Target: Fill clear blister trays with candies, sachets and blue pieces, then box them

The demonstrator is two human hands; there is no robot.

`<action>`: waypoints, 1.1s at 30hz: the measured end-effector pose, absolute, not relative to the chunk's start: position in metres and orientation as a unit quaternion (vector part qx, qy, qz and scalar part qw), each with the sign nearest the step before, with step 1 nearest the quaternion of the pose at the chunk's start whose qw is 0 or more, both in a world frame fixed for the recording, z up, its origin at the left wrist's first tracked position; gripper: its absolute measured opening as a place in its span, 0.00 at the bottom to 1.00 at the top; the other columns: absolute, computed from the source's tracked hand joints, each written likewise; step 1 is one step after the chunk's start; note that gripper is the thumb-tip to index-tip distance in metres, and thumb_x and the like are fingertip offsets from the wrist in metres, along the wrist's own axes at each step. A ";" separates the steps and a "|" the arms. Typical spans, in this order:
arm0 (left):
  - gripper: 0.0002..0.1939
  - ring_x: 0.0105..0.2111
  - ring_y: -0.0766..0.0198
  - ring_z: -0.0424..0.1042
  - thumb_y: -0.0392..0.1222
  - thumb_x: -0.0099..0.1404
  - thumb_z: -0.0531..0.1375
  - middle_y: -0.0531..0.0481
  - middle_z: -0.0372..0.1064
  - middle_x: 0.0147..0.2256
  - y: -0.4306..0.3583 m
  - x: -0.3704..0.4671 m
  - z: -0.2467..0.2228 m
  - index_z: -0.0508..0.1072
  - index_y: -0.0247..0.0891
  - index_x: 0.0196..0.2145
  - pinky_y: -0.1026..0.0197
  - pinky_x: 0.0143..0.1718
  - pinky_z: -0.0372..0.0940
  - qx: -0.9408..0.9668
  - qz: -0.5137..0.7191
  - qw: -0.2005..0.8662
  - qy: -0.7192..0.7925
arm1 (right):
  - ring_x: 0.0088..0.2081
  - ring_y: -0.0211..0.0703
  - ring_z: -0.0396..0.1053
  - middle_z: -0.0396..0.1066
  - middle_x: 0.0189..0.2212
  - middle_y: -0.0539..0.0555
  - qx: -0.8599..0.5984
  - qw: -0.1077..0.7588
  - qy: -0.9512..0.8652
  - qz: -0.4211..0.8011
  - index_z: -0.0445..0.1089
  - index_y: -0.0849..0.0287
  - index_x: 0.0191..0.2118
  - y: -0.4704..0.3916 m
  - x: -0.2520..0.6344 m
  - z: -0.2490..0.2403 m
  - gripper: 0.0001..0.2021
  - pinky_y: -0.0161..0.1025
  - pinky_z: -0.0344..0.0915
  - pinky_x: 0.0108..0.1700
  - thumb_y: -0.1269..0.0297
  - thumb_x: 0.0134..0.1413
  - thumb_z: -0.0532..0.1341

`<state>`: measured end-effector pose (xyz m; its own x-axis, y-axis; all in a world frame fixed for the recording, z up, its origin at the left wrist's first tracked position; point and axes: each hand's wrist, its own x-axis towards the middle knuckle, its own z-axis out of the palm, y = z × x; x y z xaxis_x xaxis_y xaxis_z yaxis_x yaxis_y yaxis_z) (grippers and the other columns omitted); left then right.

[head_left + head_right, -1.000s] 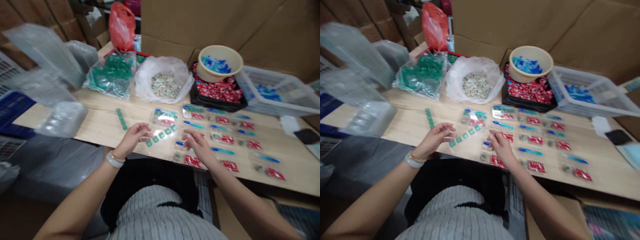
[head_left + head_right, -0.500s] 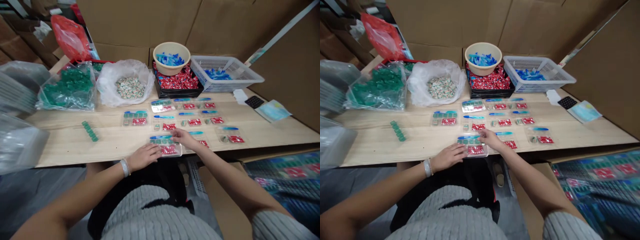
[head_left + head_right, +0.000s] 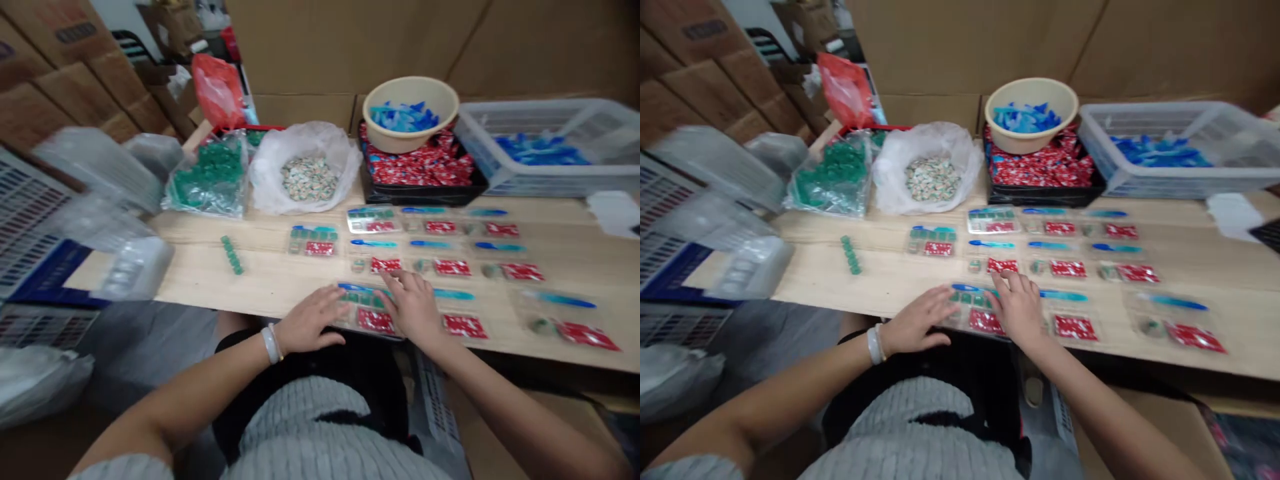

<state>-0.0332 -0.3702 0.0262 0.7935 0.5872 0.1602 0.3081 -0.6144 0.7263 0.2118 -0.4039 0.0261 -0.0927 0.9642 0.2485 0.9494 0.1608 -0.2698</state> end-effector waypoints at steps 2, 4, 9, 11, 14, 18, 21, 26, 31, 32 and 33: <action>0.20 0.53 0.56 0.56 0.45 0.57 0.57 0.42 0.59 0.51 -0.347 -0.081 0.039 0.65 0.39 0.47 0.54 0.55 0.49 0.769 0.316 0.330 0.447 | 0.42 0.49 0.62 0.66 0.40 0.61 -0.606 0.267 -0.740 0.118 0.65 0.62 0.47 -0.380 0.165 0.033 0.17 0.45 0.59 0.44 0.58 0.54 0.52; 0.15 0.48 0.60 0.61 0.45 0.59 0.53 0.43 0.63 0.45 -0.318 -0.136 0.048 0.65 0.38 0.43 0.59 0.50 0.56 0.543 0.452 0.280 0.650 | 0.38 0.43 0.65 0.67 0.38 0.58 -0.525 0.302 -0.748 0.270 0.66 0.62 0.45 -0.344 0.100 0.036 0.16 0.39 0.61 0.42 0.59 0.55 0.51; 0.06 0.22 0.69 0.64 0.35 0.54 0.57 0.52 0.62 0.23 -0.274 -0.219 0.041 0.64 0.34 0.32 0.67 0.25 0.61 0.279 0.416 0.449 0.740 | 0.41 0.45 0.64 0.67 0.38 0.61 -0.569 0.277 -0.662 0.403 0.66 0.66 0.43 -0.263 -0.045 0.014 0.15 0.41 0.59 0.44 0.70 0.47 0.56; 0.06 0.17 0.72 0.59 0.31 0.50 0.59 0.56 0.60 0.18 -0.277 -0.223 0.032 0.65 0.33 0.28 0.69 0.20 0.57 0.281 0.402 0.493 0.719 | 0.39 0.44 0.65 0.68 0.35 0.59 -0.577 0.279 -0.647 0.414 0.67 0.66 0.41 -0.253 -0.064 0.002 0.14 0.40 0.60 0.43 0.74 0.45 0.56; 0.11 0.17 0.75 0.60 0.32 0.48 0.61 0.55 0.64 0.21 -0.292 -0.221 0.024 0.67 0.33 0.32 0.70 0.22 0.58 0.278 0.418 0.538 0.677 | 0.32 0.39 0.66 0.68 0.28 0.54 -0.572 0.283 -0.633 0.439 0.66 0.65 0.42 -0.256 -0.056 -0.007 0.15 0.37 0.62 0.37 0.75 0.45 0.53; 0.15 0.28 0.70 0.68 0.37 0.48 0.64 0.49 0.69 0.32 -0.310 -0.215 0.040 0.67 0.35 0.35 0.64 0.33 0.64 0.301 0.417 0.643 0.567 | 0.23 0.32 0.62 0.65 0.24 0.48 -0.540 0.338 -0.550 0.540 0.65 0.62 0.42 -0.267 -0.017 0.007 0.15 0.31 0.59 0.25 0.69 0.45 0.54; 0.13 0.30 0.68 0.68 0.38 0.48 0.64 0.49 0.69 0.31 -0.313 -0.189 0.060 0.67 0.34 0.32 0.63 0.34 0.64 0.334 0.393 0.678 0.523 | 0.19 0.30 0.59 0.63 0.21 0.45 -0.501 0.420 -0.441 0.615 0.66 0.60 0.38 -0.279 0.024 0.028 0.17 0.30 0.53 0.21 0.64 0.37 0.61; 0.10 0.32 0.70 0.68 0.39 0.50 0.63 0.52 0.68 0.30 -0.317 -0.088 0.072 0.65 0.35 0.29 0.64 0.35 0.65 0.338 0.414 0.724 0.436 | 0.21 0.32 0.63 0.65 0.22 0.46 -0.498 0.513 -0.306 0.629 0.65 0.59 0.36 -0.323 0.114 0.048 0.19 0.32 0.58 0.24 0.60 0.32 0.65; 0.11 0.31 0.68 0.69 0.39 0.51 0.63 0.49 0.67 0.32 -0.329 0.008 0.063 0.65 0.34 0.30 0.63 0.35 0.65 0.364 0.307 0.788 0.390 | 0.20 0.33 0.63 0.63 0.19 0.44 -0.580 0.568 -0.283 0.511 0.63 0.59 0.37 -0.349 0.220 0.039 0.18 0.33 0.61 0.24 0.59 0.37 0.63; 0.12 0.30 0.68 0.69 0.39 0.50 0.63 0.48 0.67 0.33 -0.329 0.019 0.062 0.65 0.34 0.32 0.63 0.34 0.65 0.368 0.278 0.791 0.402 | 0.19 0.32 0.61 0.63 0.18 0.45 -0.622 0.538 -0.313 0.476 0.63 0.60 0.36 -0.346 0.241 0.037 0.16 0.32 0.59 0.23 0.60 0.39 0.62; 0.14 0.29 0.67 0.69 0.38 0.50 0.63 0.48 0.67 0.33 -0.327 0.026 0.062 0.65 0.34 0.33 0.62 0.33 0.65 0.373 0.258 0.785 0.423 | 0.18 0.31 0.60 0.63 0.18 0.45 -0.666 0.492 -0.349 0.438 0.63 0.61 0.36 -0.341 0.259 0.035 0.13 0.32 0.58 0.22 0.61 0.42 0.60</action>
<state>0.0262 -0.3271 0.0619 0.5099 0.7197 -0.4712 -0.0900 0.5894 0.8028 0.2590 -0.3409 0.0351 0.3729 0.8960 -0.2409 0.0329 -0.2722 -0.9617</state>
